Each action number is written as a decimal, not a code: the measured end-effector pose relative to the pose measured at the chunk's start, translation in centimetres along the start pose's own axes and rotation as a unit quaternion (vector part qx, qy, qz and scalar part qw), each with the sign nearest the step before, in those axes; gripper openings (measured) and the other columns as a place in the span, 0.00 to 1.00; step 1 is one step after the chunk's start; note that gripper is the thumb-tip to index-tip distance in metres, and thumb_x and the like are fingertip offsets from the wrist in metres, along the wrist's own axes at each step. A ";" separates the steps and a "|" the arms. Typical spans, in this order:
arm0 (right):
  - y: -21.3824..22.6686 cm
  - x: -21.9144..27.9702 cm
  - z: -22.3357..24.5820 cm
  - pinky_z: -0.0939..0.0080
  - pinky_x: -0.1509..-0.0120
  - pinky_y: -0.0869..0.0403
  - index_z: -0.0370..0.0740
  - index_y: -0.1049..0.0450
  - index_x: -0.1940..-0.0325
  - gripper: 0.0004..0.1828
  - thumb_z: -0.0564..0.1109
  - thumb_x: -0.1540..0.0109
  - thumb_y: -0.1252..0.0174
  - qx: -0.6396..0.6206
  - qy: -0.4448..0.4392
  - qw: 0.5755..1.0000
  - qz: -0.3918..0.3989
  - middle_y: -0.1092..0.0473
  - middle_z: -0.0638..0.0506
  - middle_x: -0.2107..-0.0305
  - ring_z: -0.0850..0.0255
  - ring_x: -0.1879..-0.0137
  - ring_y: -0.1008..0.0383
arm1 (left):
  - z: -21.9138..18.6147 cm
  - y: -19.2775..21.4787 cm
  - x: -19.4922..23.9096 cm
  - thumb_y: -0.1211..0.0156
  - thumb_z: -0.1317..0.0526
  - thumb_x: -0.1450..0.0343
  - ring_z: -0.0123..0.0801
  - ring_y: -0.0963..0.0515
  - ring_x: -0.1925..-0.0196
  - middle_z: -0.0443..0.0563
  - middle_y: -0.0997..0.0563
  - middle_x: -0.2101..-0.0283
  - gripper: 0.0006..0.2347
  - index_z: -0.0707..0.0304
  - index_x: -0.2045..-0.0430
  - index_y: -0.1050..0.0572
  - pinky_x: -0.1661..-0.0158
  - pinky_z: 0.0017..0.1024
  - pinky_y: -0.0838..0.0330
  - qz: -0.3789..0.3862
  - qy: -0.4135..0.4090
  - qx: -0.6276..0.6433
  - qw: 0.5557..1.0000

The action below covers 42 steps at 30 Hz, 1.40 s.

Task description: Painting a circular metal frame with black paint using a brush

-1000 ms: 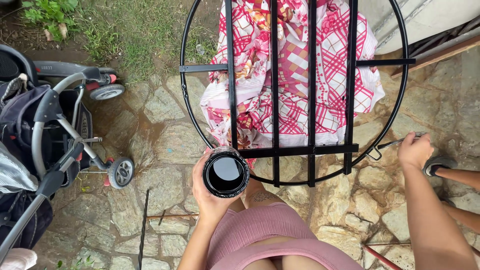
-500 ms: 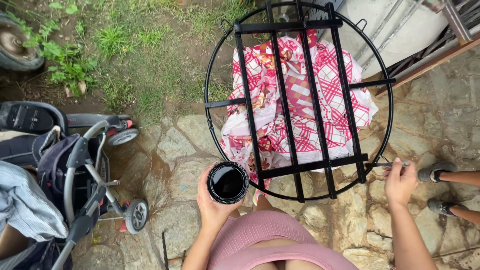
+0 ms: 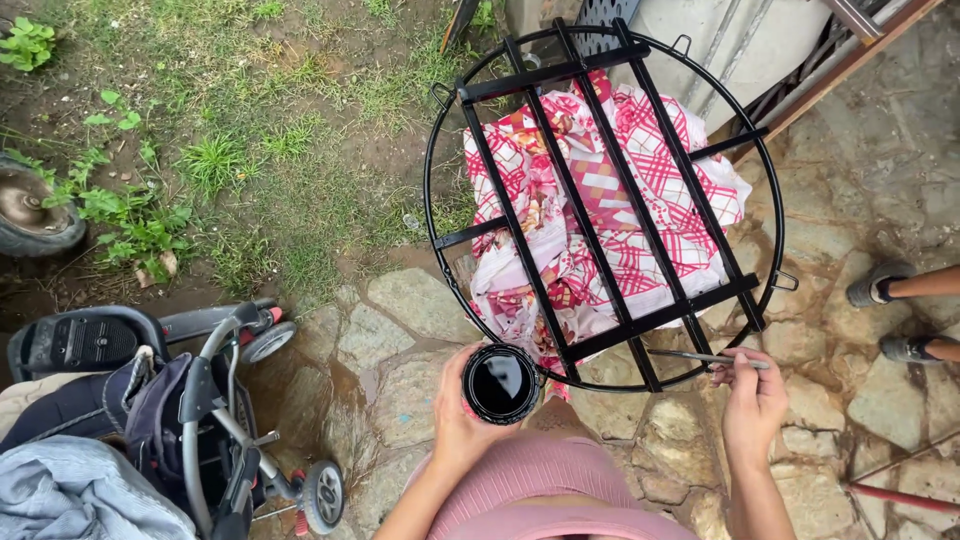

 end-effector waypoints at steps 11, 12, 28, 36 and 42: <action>-4.0 7.5 10.6 0.61 0.56 0.22 0.27 0.30 0.49 0.11 0.35 0.29 0.56 -0.133 0.069 0.987 0.054 0.29 0.39 0.62 0.55 0.64 0.26 | -0.7 1.4 0.6 0.16 0.55 0.50 0.47 0.27 0.36 0.56 0.25 0.39 0.43 0.64 0.40 0.33 0.35 0.41 0.35 0.014 -0.035 0.020 0.999; -4.6 7.8 11.3 0.61 0.57 0.21 0.28 0.30 0.49 0.11 0.36 0.29 0.57 -0.165 0.076 0.980 0.076 0.29 0.39 0.64 0.55 0.64 0.25 | -0.6 1.7 0.7 0.16 0.55 0.51 0.47 0.27 0.36 0.57 0.25 0.39 0.43 0.64 0.40 0.33 0.35 0.41 0.35 0.006 -0.032 0.013 0.999; -9.5 11.3 16.7 0.61 0.62 0.23 0.27 0.30 0.54 0.14 0.44 0.31 0.52 -0.235 0.151 0.952 0.123 0.31 0.40 0.60 0.56 0.66 0.28 | -1.7 2.8 2.1 0.19 0.58 0.50 0.44 0.25 0.38 0.55 0.24 0.42 0.40 0.63 0.41 0.32 0.37 0.37 0.34 -0.046 -0.024 0.015 0.999; -8.9 12.0 18.4 0.62 0.62 0.23 0.28 0.30 0.54 0.15 0.46 0.33 0.51 -0.223 0.168 0.953 0.118 0.30 0.38 0.62 0.55 0.67 0.27 | -3.4 3.1 2.1 0.18 0.57 0.51 0.44 0.24 0.40 0.55 0.24 0.43 0.40 0.62 0.41 0.31 0.38 0.37 0.34 -0.074 -0.031 0.004 0.997; -7.8 13.6 20.1 0.66 0.67 0.23 0.33 0.30 0.57 0.15 0.49 0.33 0.54 -0.102 0.261 0.956 0.092 0.27 0.39 0.66 0.57 0.69 0.26 | -5.2 2.8 2.0 0.17 0.56 0.49 0.49 0.27 0.36 0.59 0.25 0.40 0.42 0.66 0.40 0.34 0.36 0.42 0.35 -0.068 -0.077 0.008 0.995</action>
Point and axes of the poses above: each hand's wrist, its own x-axis away from the middle knuckle, its own y-axis out of the back of the hand, z = x × y, the point moved 8 cm from there along -x, towards the middle knuckle
